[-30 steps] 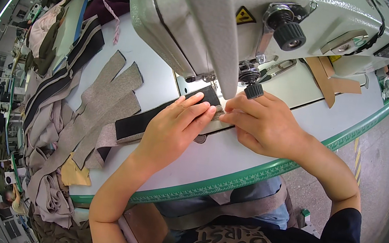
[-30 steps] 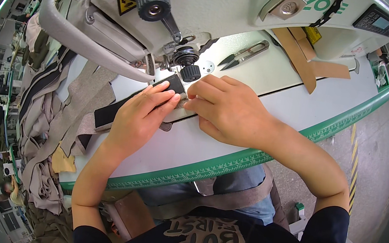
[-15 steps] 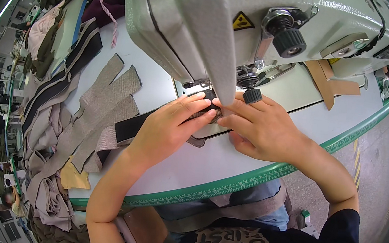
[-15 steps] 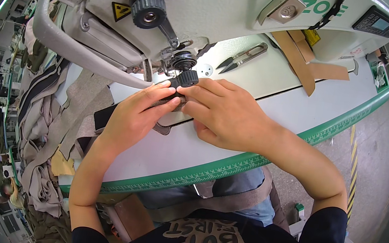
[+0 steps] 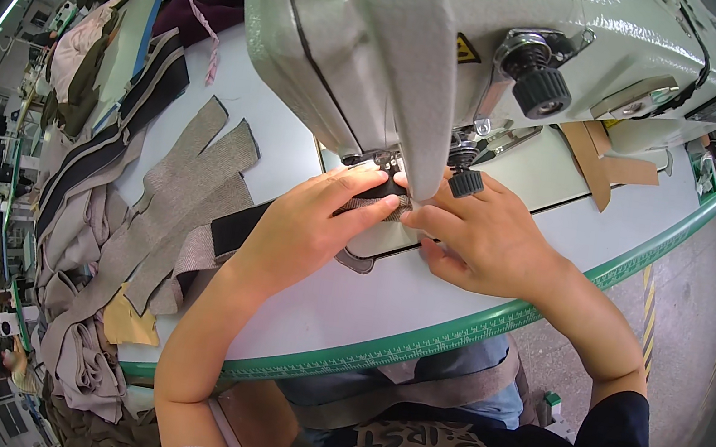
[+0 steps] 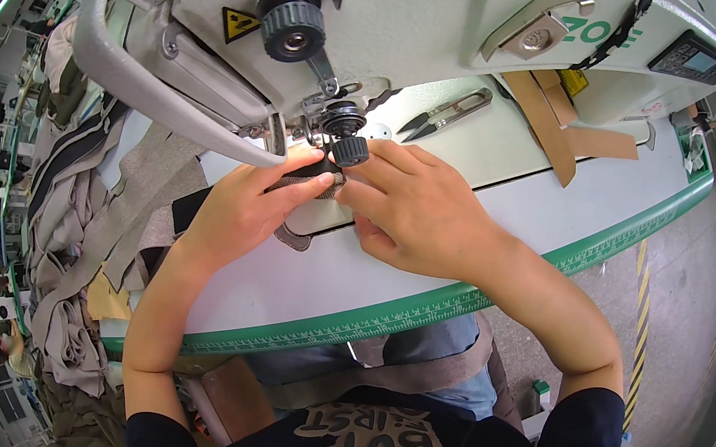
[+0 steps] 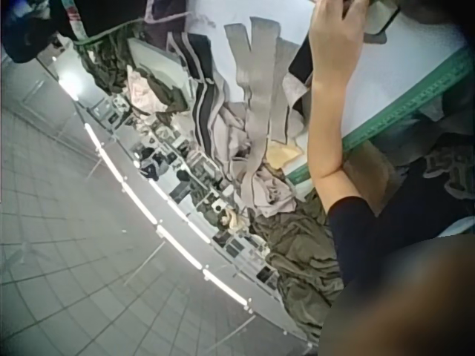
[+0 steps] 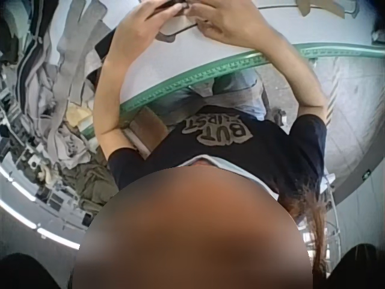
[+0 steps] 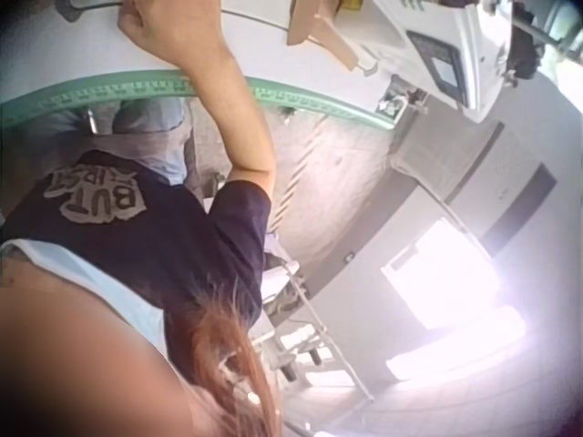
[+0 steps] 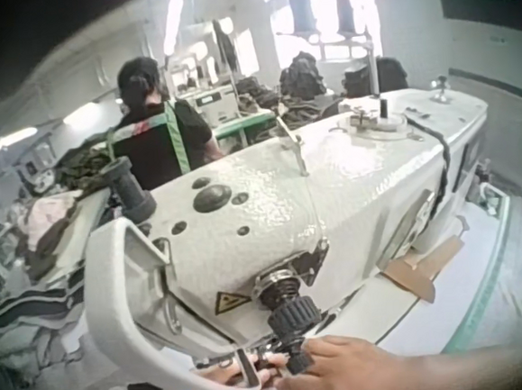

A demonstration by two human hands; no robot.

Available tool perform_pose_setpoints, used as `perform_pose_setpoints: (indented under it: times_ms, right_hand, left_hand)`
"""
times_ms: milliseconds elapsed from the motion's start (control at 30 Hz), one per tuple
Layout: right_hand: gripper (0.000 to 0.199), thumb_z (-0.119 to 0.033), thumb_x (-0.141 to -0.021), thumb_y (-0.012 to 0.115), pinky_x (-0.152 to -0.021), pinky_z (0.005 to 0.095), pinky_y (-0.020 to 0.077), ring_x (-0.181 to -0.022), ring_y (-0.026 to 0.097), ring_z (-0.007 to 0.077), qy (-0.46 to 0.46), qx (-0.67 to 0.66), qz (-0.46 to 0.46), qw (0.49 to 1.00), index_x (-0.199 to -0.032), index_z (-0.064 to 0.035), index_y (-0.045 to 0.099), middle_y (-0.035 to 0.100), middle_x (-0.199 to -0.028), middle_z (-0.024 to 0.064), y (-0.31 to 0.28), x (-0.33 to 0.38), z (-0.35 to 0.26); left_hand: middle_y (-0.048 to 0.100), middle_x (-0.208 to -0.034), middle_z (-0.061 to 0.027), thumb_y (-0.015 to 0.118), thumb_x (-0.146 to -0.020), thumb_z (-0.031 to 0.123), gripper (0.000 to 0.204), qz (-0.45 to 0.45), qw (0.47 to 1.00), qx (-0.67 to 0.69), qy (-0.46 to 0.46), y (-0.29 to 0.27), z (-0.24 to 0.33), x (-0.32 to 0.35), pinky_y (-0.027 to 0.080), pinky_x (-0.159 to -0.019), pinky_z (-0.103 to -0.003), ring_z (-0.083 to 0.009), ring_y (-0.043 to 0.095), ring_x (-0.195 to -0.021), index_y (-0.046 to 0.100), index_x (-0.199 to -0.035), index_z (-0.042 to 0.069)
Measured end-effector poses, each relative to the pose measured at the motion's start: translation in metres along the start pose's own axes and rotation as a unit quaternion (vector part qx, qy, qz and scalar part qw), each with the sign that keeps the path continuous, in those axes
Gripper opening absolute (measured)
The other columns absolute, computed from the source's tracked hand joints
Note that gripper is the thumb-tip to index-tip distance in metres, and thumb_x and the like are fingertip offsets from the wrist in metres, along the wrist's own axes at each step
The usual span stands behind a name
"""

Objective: Sewing fabric strips together using an industrial sewing machine.

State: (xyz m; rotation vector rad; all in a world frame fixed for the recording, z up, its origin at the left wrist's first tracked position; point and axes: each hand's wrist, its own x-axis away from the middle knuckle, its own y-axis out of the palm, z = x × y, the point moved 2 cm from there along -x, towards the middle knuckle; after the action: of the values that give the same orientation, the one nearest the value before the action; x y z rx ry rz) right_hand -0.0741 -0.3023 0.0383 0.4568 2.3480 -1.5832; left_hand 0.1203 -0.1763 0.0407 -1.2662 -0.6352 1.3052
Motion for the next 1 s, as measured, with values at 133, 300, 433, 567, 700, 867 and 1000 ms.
perform_pose_setpoints:
  times_ms: [133,300,433,567,700,867,1000]
  right_hand:
    - [0.031,-0.010,-0.076,0.073,-0.084,0.0408,0.0511,-0.104,0.064,0.0283,0.002,-0.010,0.017,1.000,-0.107,-0.0125,0.067,0.066,-0.128,0.0051,0.0004,-0.0010,0.0011]
    - [0.032,-0.011,-0.076,0.073,-0.081,0.0402,0.0520,-0.100,0.066,0.0269,0.013,-0.001,0.001,1.000,-0.107,-0.0136,0.067,0.066,-0.130,0.0038,-0.0005,-0.0009,0.0008]
    - [0.032,-0.011,-0.076,0.073,-0.075,0.0389,0.0533,-0.092,0.068,0.0258,0.012,0.004,0.002,1.000,-0.107,-0.0135,0.067,0.066,-0.131,0.0040,0.0004,-0.0016,-0.0012]
    - [0.032,-0.010,-0.076,0.073,-0.069,0.0379,0.0540,-0.085,0.070,0.0249,0.021,-0.003,-0.005,1.000,-0.107,-0.0126,0.067,0.064,-0.134,0.0053,0.0021,-0.0018,-0.0002]
    - [0.032,-0.008,-0.076,0.073,-0.066,0.0378,0.0542,-0.079,0.071,0.0238,0.016,-0.015,0.005,1.000,-0.107,-0.0118,0.067,0.063,-0.136,0.0062,0.0020,-0.0023,-0.0013]
    - [0.031,-0.007,-0.076,0.073,-0.064,0.0373,0.0541,-0.073,0.071,0.0228,0.014,-0.017,0.013,1.000,-0.106,-0.0114,0.066,0.062,-0.137,0.0068,0.0019,-0.0030,0.0004]
    - [0.030,-0.007,-0.077,0.072,-0.061,0.0366,0.0537,-0.071,0.070,0.0227,0.024,-0.022,0.004,0.999,-0.106,-0.0112,0.066,0.062,-0.137,0.0070,-0.0007,-0.0041,-0.0019]
  left_hand:
    - [0.059,-0.129,-0.0050,0.064,-0.088,0.008,0.033,0.012,1.000,0.004,0.003,0.0008,-0.0018,-0.0004,0.054,-0.098,-0.037,-0.0246,0.063,-0.118,0.071,-0.121,0.012]
    - [0.059,-0.129,-0.0045,0.064,-0.088,0.007,0.033,0.019,1.000,0.004,0.006,0.0032,-0.0038,0.0009,0.054,-0.097,-0.036,-0.0241,0.062,-0.118,0.071,-0.120,0.012]
    - [0.059,-0.129,-0.0047,0.064,-0.088,0.008,0.034,0.020,1.000,0.005,0.001,0.0028,-0.0035,0.0024,0.053,-0.098,-0.036,-0.0242,0.061,-0.120,0.070,-0.121,0.012]
    - [0.059,-0.130,-0.0055,0.063,-0.088,0.008,0.035,0.014,1.000,-0.010,0.007,0.0007,-0.0022,0.0024,0.052,-0.100,-0.038,-0.0248,0.059,-0.123,0.068,-0.122,0.011]
    - [0.059,-0.130,-0.0063,0.063,-0.088,0.009,0.035,-0.003,1.000,-0.014,0.004,-0.0014,-0.0010,0.0030,0.052,-0.101,-0.039,-0.0254,0.058,-0.125,0.068,-0.122,0.011]
    - [0.059,-0.131,-0.0066,0.063,-0.088,0.009,0.034,-0.014,1.000,-0.006,-0.004,-0.0017,-0.0004,0.0019,0.051,-0.101,-0.039,-0.0257,0.057,-0.127,0.068,-0.122,0.011]
    - [0.059,-0.131,-0.0065,0.063,-0.088,0.009,0.034,-0.005,1.000,-0.009,-0.001,0.0006,-0.0013,0.0031,0.051,-0.101,-0.039,-0.0258,0.057,-0.127,0.068,-0.122,0.011]
